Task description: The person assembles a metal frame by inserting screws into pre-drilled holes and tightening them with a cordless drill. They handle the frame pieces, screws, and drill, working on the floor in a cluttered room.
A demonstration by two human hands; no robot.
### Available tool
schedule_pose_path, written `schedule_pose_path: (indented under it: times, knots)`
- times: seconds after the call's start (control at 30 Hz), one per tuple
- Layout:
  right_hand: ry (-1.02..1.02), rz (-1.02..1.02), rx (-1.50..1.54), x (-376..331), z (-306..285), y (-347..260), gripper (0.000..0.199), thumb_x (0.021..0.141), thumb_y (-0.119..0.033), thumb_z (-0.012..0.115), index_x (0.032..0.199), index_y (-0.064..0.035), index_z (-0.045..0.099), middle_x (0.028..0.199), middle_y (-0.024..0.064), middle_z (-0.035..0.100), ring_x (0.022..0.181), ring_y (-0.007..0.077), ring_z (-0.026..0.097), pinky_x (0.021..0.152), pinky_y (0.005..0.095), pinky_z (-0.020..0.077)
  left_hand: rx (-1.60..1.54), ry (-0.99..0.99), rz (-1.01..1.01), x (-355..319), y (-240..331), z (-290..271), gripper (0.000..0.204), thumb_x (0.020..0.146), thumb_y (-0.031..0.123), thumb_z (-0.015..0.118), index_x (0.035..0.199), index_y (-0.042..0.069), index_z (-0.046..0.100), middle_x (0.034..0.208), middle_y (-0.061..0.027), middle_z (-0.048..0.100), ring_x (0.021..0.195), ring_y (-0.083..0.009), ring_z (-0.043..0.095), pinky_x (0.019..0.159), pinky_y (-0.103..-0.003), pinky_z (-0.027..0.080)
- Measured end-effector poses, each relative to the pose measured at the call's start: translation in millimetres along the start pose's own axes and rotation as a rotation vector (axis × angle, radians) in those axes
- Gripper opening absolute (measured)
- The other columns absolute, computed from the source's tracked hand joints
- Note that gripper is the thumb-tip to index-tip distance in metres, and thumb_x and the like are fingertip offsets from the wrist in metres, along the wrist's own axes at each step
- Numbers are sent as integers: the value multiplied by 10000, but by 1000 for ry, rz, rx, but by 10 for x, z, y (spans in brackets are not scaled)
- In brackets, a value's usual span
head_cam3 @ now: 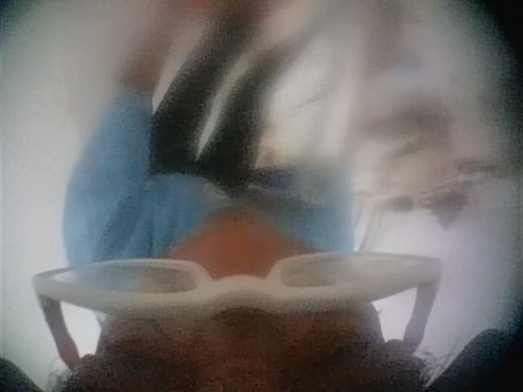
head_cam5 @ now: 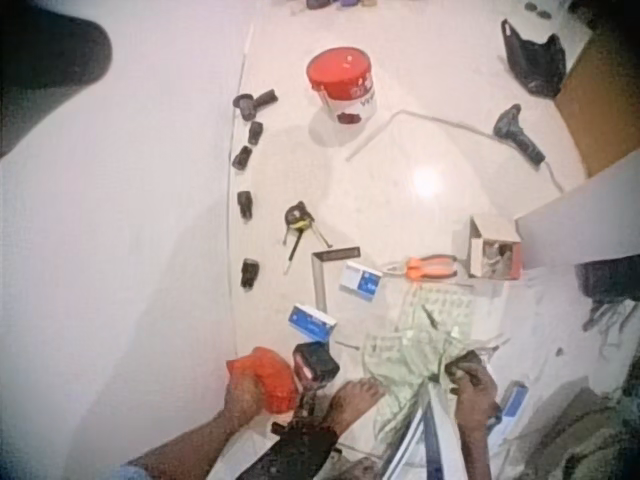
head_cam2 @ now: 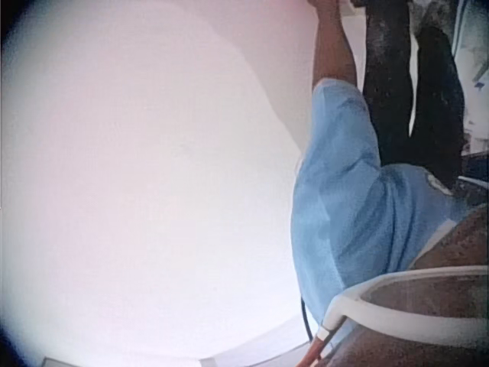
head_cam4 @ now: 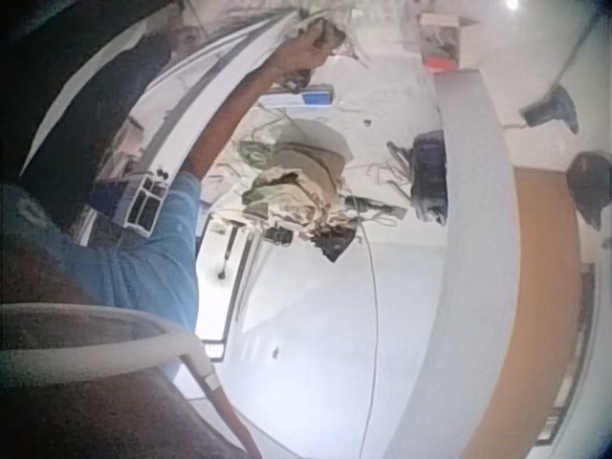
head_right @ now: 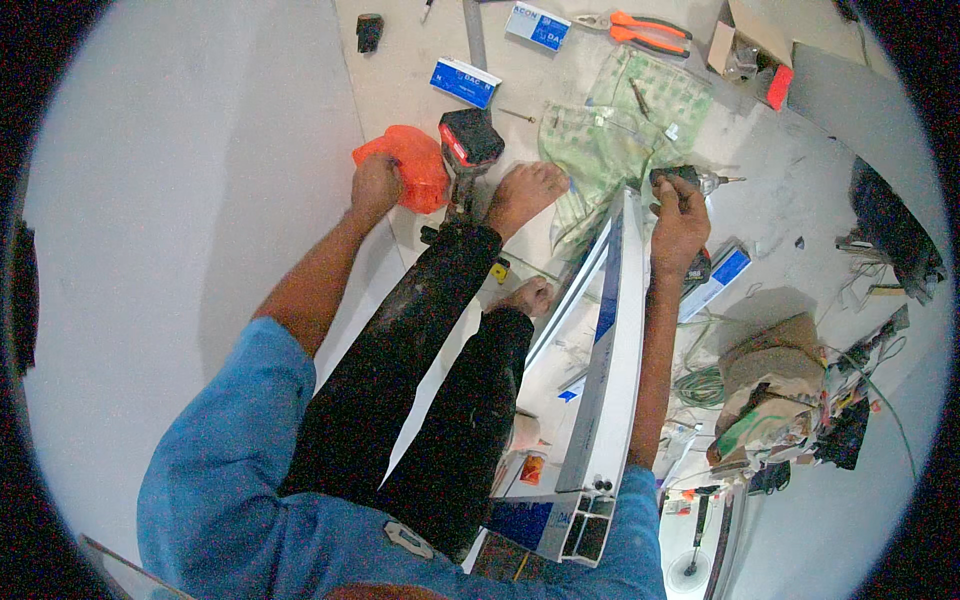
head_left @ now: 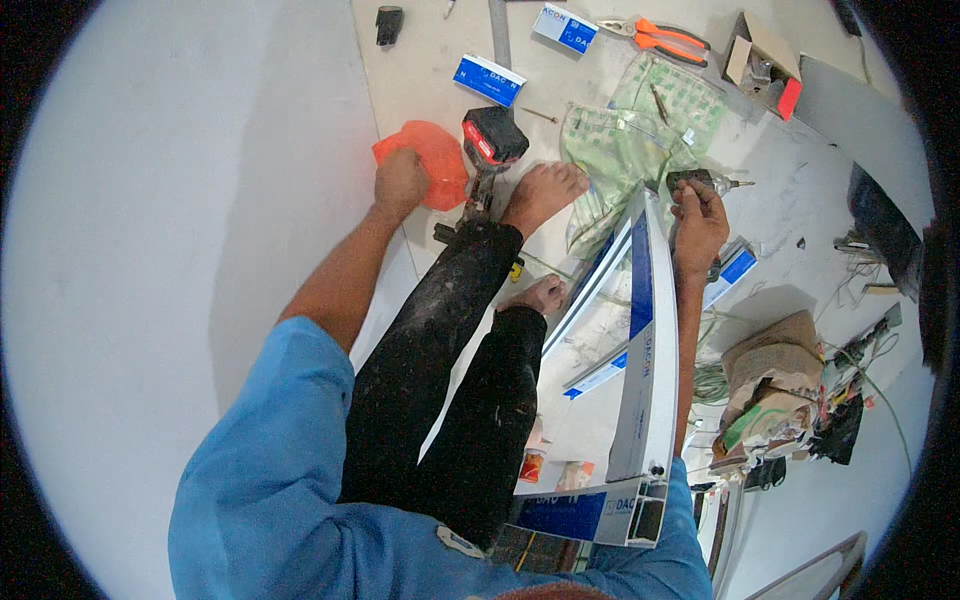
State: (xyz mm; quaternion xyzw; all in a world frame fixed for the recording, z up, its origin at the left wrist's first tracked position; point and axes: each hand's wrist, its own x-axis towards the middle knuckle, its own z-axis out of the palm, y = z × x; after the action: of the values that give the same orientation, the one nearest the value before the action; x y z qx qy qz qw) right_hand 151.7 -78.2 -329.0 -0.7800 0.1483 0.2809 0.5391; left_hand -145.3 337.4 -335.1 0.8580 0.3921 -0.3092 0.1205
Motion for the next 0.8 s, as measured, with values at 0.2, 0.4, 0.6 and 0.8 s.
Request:
schedule_pose_path:
  times: [0.2, 0.4, 0.6, 0.8]
  knots:
    - [44, 9, 18, -95, -213, -32, 207, 1059, -112, 721, 1212, 24, 756, 1092, 91, 802, 931, 149, 744, 787, 291, 612, 70, -124, 53, 504, -276, 571, 256, 923, 214, 673, 1029, 55, 843, 1059, -224, 811, 1018, -440, 782, 939, -551, 611]
    - [252, 7, -261, -30, -732, 882, 184, 978, -112, 754, 1098, 18, 801, 984, 124, 807, 872, 222, 746, 823, 365, 599, -56, -9, -180, 461, -451, 1129, 274, 926, 306, 722, 1007, 80, 855, 1046, -223, 814, 983, -421, 787, 911, -544, 609]
    - [307, -92, -983, -69, -620, 1117, 598, 728, -237, 828, 1246, 20, 676, 1182, 264, 729, 1117, 477, 691, 1030, 560, 538, -57, 76, -17, 419, -389, 1263, 341, 974, 317, 659, 1041, 23, 820, 1025, -256, 799, 952, -470, 766, 876, -566, 592]
    - [209, -81, -1198, 202, -398, 972, 576, 797, -196, 829, 1268, 13, 574, 1159, 275, 693, 1091, 489, 686, 966, 580, 559, -68, 26, -60, 251, -383, 924, 314, 980, 308, 673, 1025, 31, 813, 1001, -252, 789, 917, -438, 777, 862, -535, 600]
